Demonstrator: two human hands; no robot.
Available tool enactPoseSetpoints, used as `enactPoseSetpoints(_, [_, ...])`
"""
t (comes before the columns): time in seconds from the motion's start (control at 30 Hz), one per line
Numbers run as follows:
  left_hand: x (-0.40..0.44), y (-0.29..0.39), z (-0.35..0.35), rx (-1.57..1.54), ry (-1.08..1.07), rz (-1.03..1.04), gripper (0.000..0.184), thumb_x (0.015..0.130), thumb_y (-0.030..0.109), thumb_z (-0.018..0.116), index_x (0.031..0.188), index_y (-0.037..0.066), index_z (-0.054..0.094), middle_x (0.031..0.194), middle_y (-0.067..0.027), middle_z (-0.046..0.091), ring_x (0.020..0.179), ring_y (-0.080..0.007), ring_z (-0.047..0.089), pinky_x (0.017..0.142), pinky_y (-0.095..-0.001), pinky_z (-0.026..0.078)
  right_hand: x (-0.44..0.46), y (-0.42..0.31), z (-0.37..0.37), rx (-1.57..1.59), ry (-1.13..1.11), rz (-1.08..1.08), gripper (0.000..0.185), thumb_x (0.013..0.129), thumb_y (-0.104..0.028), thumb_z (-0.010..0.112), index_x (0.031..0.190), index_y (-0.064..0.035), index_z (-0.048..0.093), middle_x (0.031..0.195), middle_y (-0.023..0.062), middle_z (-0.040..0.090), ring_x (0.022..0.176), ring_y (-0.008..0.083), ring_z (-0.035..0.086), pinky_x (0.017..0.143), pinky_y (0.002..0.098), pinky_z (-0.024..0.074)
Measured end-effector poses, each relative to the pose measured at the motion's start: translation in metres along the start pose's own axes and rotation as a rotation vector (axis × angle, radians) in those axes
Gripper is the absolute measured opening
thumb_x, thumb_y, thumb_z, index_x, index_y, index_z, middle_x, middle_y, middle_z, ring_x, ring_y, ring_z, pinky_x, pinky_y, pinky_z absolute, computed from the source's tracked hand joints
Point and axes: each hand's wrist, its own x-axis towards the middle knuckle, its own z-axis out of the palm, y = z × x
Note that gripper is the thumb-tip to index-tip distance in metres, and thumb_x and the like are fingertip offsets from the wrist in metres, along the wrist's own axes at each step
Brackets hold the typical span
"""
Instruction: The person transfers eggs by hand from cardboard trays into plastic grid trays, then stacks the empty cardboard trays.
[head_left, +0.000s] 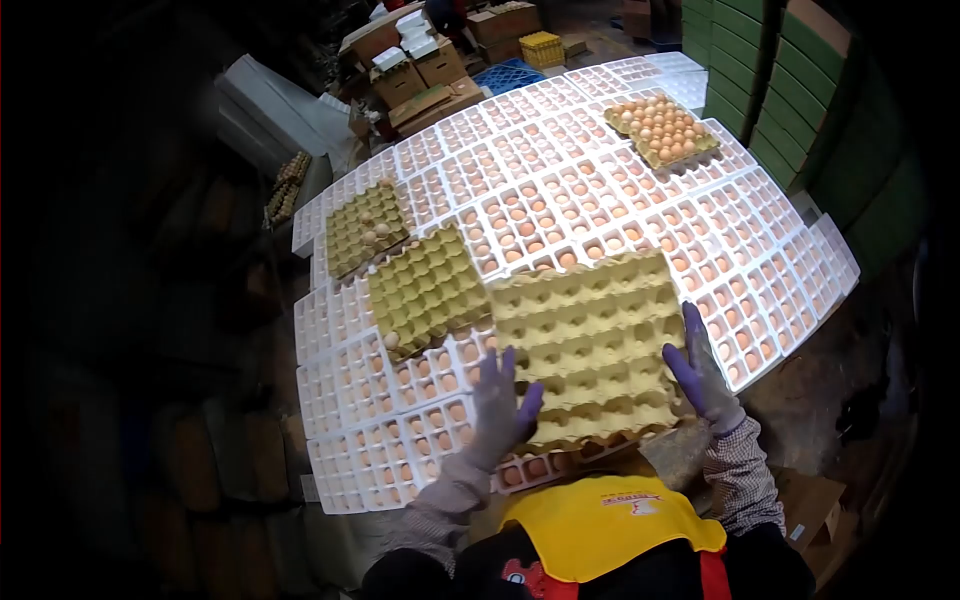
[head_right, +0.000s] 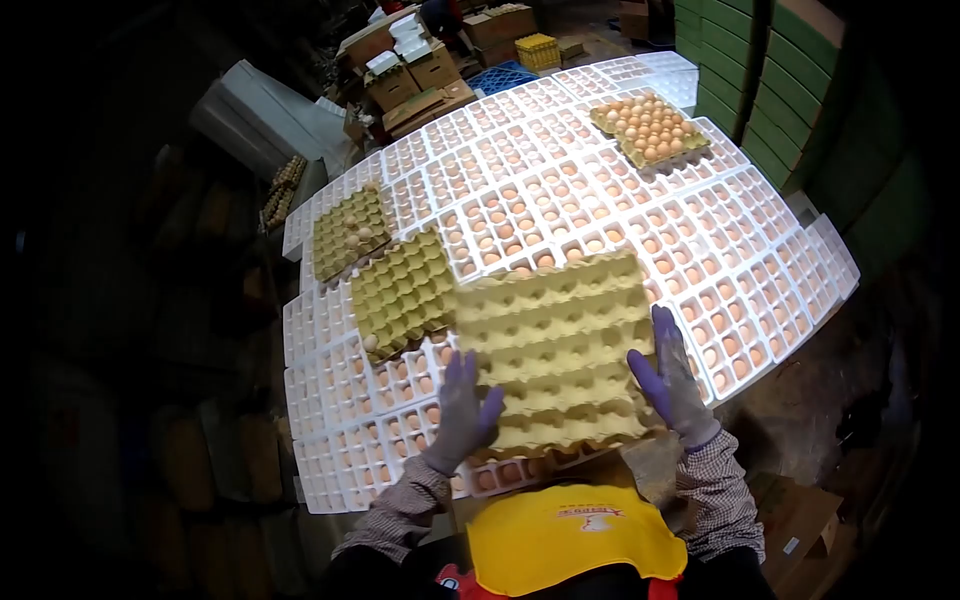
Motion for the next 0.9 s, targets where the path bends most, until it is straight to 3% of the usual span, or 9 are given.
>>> enactPoseSetpoints(0.03, [0.005,-0.003,-0.011,-0.226,0.059,-0.047,0.068,0.097,0.026,0.060,0.152,-0.003,0.030,0.151,-0.0320,0.036,0.143,-0.0439,0.035,0.119,-0.0457,0.027,0.005,-0.021,0.007,-0.189,-0.039,0.024,0.083,0.101,-0.040,0.056,0.158,0.0026,0.014,0.164,0.0230,0.018,0.153,0.0323,0.015,0.123,0.0399,0.0174])
enactPoseSetpoints(0.1, [0.015,-0.024,-0.029,-0.565,0.272,-0.040,0.059,0.096,0.018,0.061,0.147,-0.003,0.039,0.141,-0.0305,0.049,0.132,-0.0412,0.049,0.115,-0.0440,0.035,0.013,-0.002,0.016,0.009,-0.034,0.039,0.086,0.098,-0.039,0.060,0.157,0.0040,0.014,0.163,0.0252,0.021,0.152,0.0331,0.020,0.123,0.0402,0.0193])
enactPoseSetpoints(0.23, [0.028,-0.203,-0.018,-0.251,0.420,-0.372,0.057,0.084,0.014,0.073,0.135,-0.001,0.053,0.133,-0.0208,0.058,0.123,-0.0387,0.054,0.107,-0.0468,0.042,0.018,0.026,0.027,-0.024,0.000,0.041,0.092,0.095,-0.032,0.064,0.158,0.0042,0.009,0.161,0.0248,0.025,0.149,0.0330,0.027,0.121,0.0386,0.0225])
enactPoseSetpoints(0.33, [0.029,-0.313,-0.008,-0.098,0.260,-0.391,0.064,0.076,0.018,0.080,0.134,0.006,0.057,0.132,-0.0167,0.058,0.120,-0.0377,0.054,0.103,-0.0484,0.044,0.023,0.014,0.029,0.015,-0.024,0.104,0.090,0.097,-0.030,0.062,0.161,-0.0041,0.003,0.161,0.0214,0.027,0.146,0.0306,0.031,0.119,0.0360,0.0251])
enactPoseSetpoints(0.4, [0.028,-0.336,-0.016,0.006,0.072,-0.363,0.066,0.070,0.022,0.084,0.131,0.011,0.060,0.130,-0.0135,0.058,0.118,-0.0366,0.054,0.100,-0.0484,0.046,0.022,0.004,0.029,0.007,-0.054,0.152,0.087,0.100,-0.032,0.058,0.161,-0.0057,0.002,0.159,0.0198,0.031,0.143,0.0285,0.036,0.117,0.0354,0.0280])
enactPoseSetpoints(0.5, [0.036,-0.354,-0.012,-0.032,0.047,-0.354,0.062,0.067,0.022,0.084,0.125,0.012,0.063,0.122,-0.0109,0.057,0.116,-0.0351,0.054,0.098,-0.0470,0.047,0.019,0.026,0.032,-0.136,0.026,0.083,0.087,0.099,-0.034,0.057,0.161,-0.0067,0.002,0.159,0.0197,0.032,0.140,0.0280,0.040,0.115,0.0351,0.0309])
enactPoseSetpoints(0.63, [0.038,-0.354,-0.014,-0.220,0.049,-0.386,0.056,0.068,0.019,0.082,0.120,0.008,0.065,0.117,-0.0126,0.056,0.109,-0.0340,0.058,0.094,-0.0438,0.050,0.022,-0.010,0.030,-0.110,-0.055,0.355,0.086,0.098,-0.032,0.055,0.161,-0.0052,0.003,0.162,0.0188,0.025,0.143,0.0286,0.035,0.117,0.0352,0.0283])
enactPoseSetpoints(0.77, [0.040,-0.360,-0.017,-0.490,0.051,-0.440,0.052,0.069,0.018,0.080,0.117,0.004,0.065,0.114,-0.0144,0.055,0.103,-0.0318,0.061,0.090,-0.0391,0.053,0.015,0.042,0.026,-0.257,0.009,0.127,0.085,0.098,-0.030,0.055,0.161,-0.0054,0.004,0.163,0.0178,0.023,0.129,0.0270,0.049,0.111,0.0351,0.0356])
enactPoseSetpoints(0.9, [0.039,-0.365,-0.018,-0.581,0.059,-0.443,0.051,0.071,0.019,0.079,0.117,0.002,0.065,0.112,-0.0141,0.056,0.100,-0.0288,0.064,0.087,-0.0375,0.054,0.013,0.047,0.026,-0.221,0.019,0.106,0.086,0.097,-0.031,0.055,0.161,-0.0053,0.005,0.164,0.0176,0.021,0.136,0.0279,0.044,0.115,0.0360,0.0325])
